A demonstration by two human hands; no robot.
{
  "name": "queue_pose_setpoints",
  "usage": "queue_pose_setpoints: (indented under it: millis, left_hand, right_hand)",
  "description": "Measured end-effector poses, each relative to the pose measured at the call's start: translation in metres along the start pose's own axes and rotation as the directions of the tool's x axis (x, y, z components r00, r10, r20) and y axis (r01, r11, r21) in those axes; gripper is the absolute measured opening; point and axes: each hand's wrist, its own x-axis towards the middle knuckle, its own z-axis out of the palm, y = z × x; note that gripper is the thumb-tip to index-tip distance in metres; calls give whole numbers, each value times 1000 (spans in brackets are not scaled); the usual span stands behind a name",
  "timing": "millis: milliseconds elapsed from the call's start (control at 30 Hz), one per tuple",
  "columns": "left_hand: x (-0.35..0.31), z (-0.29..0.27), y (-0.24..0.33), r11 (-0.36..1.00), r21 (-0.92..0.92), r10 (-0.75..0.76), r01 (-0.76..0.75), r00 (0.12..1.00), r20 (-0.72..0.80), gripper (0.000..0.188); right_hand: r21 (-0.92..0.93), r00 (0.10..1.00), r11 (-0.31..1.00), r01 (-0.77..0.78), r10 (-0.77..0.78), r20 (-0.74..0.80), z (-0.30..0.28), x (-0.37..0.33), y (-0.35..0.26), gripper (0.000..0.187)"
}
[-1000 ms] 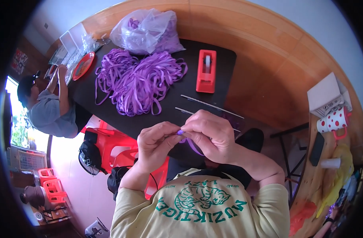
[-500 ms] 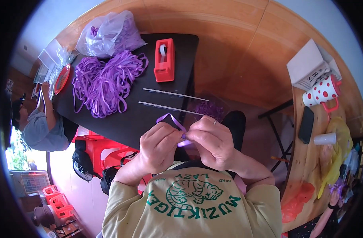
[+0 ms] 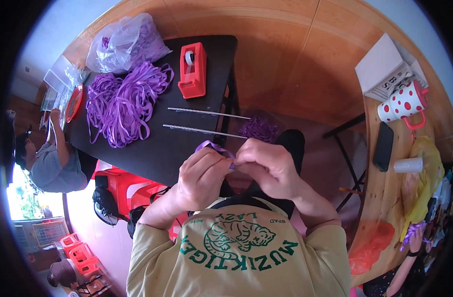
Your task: Wrapping purple ribbon strips around two parallel metal rods at a manual workstation.
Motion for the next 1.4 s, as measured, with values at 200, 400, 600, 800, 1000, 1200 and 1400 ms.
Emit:
queue_pose_setpoints:
  millis: [200,400,600,800,1000,1200,1400]
  left_hand:
    - [-7,6,4,884,-299,-356,360,932,71,12]
    - [-37,37,11,75,-651,-739,755,480,472,7]
    - [-64,69,4,-159,-662,-751,733,346,563,14]
    - [-62,83,7,-272,-627,-581,730,395,712,36]
    - [-61,103,-8,-313,-696,-541,646,482,690,27]
    - [-58,119,-16,-254,-817,-688,518,497,529,17]
    - [-51,126,-29,-190,-883,-833,429,405,376,14]
  right_hand:
    - [369,944,871,-325,323,69,-21,-37,18,50]
    - [61,939,938,-342,344,-24,-43,-39,24,40]
    - [-173,956,962,-210,239,167,-47,-35,47,17]
    - [-295,887,922,-251,341,310,-65,-27,40,1]
    - [-270,695,846,-459,531,485,-75,-14,57,5]
    - [-152,751,871,-468,482,452,-87,27,78,6]
    - [-194,716,839,-509,538,445,-83,64,115,15]
